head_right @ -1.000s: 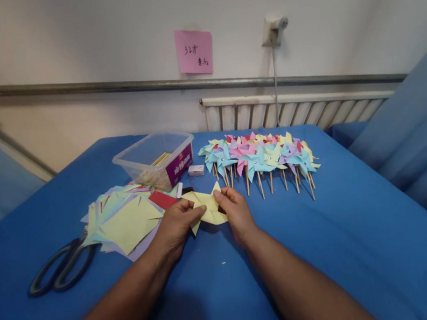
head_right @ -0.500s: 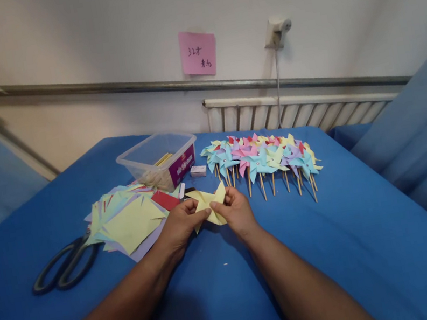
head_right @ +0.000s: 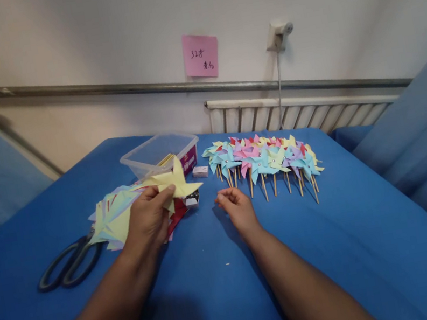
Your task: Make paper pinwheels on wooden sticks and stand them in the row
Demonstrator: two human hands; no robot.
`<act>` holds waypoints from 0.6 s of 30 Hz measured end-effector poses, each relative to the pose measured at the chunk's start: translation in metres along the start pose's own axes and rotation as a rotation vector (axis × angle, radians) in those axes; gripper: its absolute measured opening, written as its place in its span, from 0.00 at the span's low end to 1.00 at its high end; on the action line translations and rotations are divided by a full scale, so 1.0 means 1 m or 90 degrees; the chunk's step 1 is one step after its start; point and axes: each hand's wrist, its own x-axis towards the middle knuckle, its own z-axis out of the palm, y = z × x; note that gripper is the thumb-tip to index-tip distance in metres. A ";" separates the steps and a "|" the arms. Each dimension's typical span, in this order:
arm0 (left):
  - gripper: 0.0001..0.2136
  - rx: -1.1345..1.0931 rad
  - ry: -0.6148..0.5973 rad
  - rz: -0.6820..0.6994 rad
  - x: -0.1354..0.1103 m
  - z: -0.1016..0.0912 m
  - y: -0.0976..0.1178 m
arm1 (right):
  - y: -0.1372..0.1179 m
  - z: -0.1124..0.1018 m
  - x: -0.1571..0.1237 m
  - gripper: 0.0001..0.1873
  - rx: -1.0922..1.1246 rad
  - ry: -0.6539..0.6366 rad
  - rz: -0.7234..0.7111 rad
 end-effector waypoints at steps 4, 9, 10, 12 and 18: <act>0.10 -0.085 0.058 0.010 0.006 -0.001 0.012 | 0.014 0.005 0.001 0.13 -0.136 -0.015 -0.082; 0.09 -0.093 0.054 -0.007 0.009 0.000 0.007 | 0.016 0.019 0.010 0.07 -0.271 -0.040 -0.163; 0.09 -0.090 0.054 -0.009 0.010 -0.001 0.005 | 0.014 0.024 0.015 0.06 -0.303 -0.048 -0.180; 0.10 -0.086 0.050 -0.008 0.011 -0.003 0.002 | 0.008 0.033 0.027 0.06 -0.363 -0.067 -0.198; 0.12 -0.088 0.039 -0.015 0.016 -0.008 -0.005 | -0.011 0.060 0.059 0.08 -0.587 -0.162 -0.164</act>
